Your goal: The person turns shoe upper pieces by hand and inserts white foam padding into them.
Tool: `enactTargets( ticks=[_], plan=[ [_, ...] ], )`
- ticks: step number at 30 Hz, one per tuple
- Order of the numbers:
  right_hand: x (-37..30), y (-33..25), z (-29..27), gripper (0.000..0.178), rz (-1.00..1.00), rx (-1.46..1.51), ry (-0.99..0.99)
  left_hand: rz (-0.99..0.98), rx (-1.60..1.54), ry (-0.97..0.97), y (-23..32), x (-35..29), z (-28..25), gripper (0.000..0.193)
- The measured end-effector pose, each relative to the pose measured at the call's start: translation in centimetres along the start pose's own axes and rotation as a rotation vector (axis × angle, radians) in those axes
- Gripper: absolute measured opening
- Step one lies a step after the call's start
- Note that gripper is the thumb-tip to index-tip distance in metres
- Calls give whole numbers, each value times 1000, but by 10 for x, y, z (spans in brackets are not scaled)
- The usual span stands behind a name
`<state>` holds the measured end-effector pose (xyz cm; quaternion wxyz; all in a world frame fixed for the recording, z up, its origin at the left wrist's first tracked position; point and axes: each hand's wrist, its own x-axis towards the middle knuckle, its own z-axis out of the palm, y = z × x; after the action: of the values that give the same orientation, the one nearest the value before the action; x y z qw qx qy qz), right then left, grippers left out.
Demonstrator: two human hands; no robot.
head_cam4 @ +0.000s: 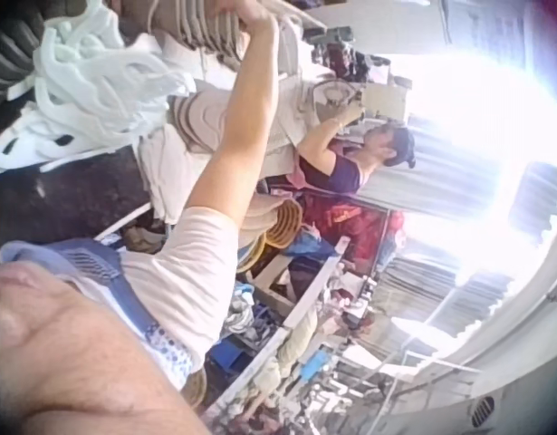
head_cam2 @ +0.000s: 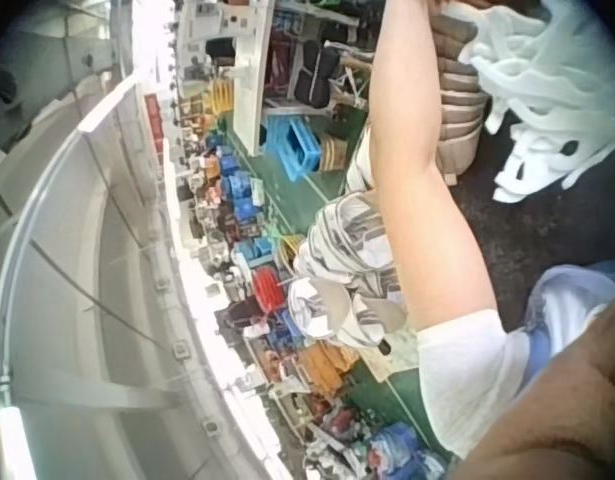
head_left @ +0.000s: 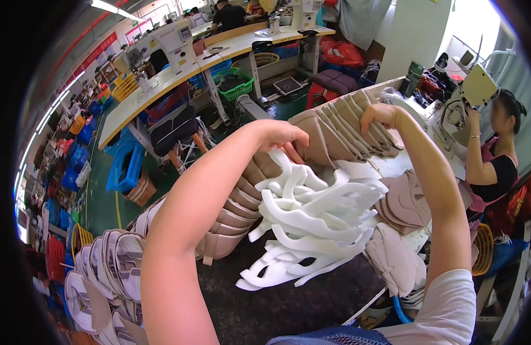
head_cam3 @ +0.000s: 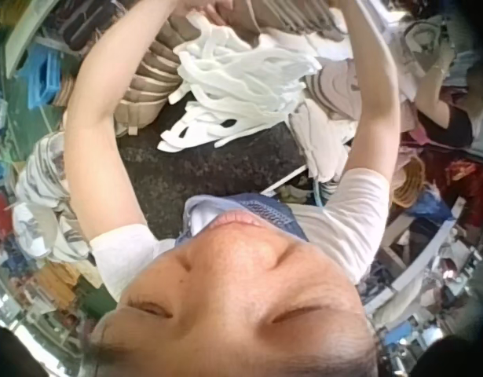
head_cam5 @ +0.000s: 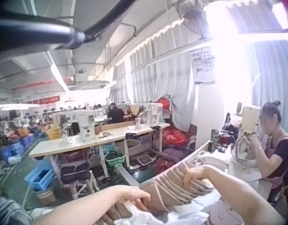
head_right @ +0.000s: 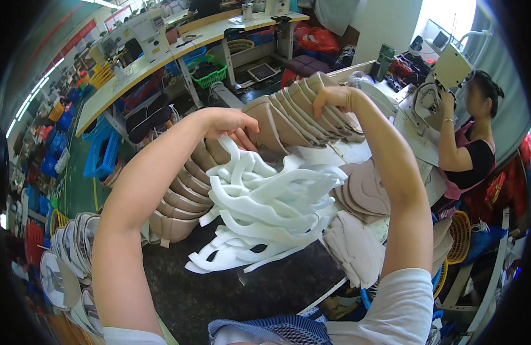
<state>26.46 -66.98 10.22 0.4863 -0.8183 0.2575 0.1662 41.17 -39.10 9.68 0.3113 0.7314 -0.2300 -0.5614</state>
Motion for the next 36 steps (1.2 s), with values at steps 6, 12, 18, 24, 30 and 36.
enactTargets(
  ticks=[6,12,18,24,30,36],
  plan=[
    [35,31,33,29,93,191,-101,119,787,265,31,-33,-2,40],
    [12,5,61,40,-201,47,-142,772,525,935,-110,-137,-44,43],
    [18,19,71,58,-477,298,-91,288,189,914,-269,-209,56,107],
    [20,-56,149,66,-520,689,-313,289,262,1077,-272,-167,61,128],
    [61,-3,137,47,-219,371,-227,376,389,1005,-282,-176,56,121],
    [47,2,118,56,-343,183,-118,305,684,1148,-298,-222,101,78]
  ],
)
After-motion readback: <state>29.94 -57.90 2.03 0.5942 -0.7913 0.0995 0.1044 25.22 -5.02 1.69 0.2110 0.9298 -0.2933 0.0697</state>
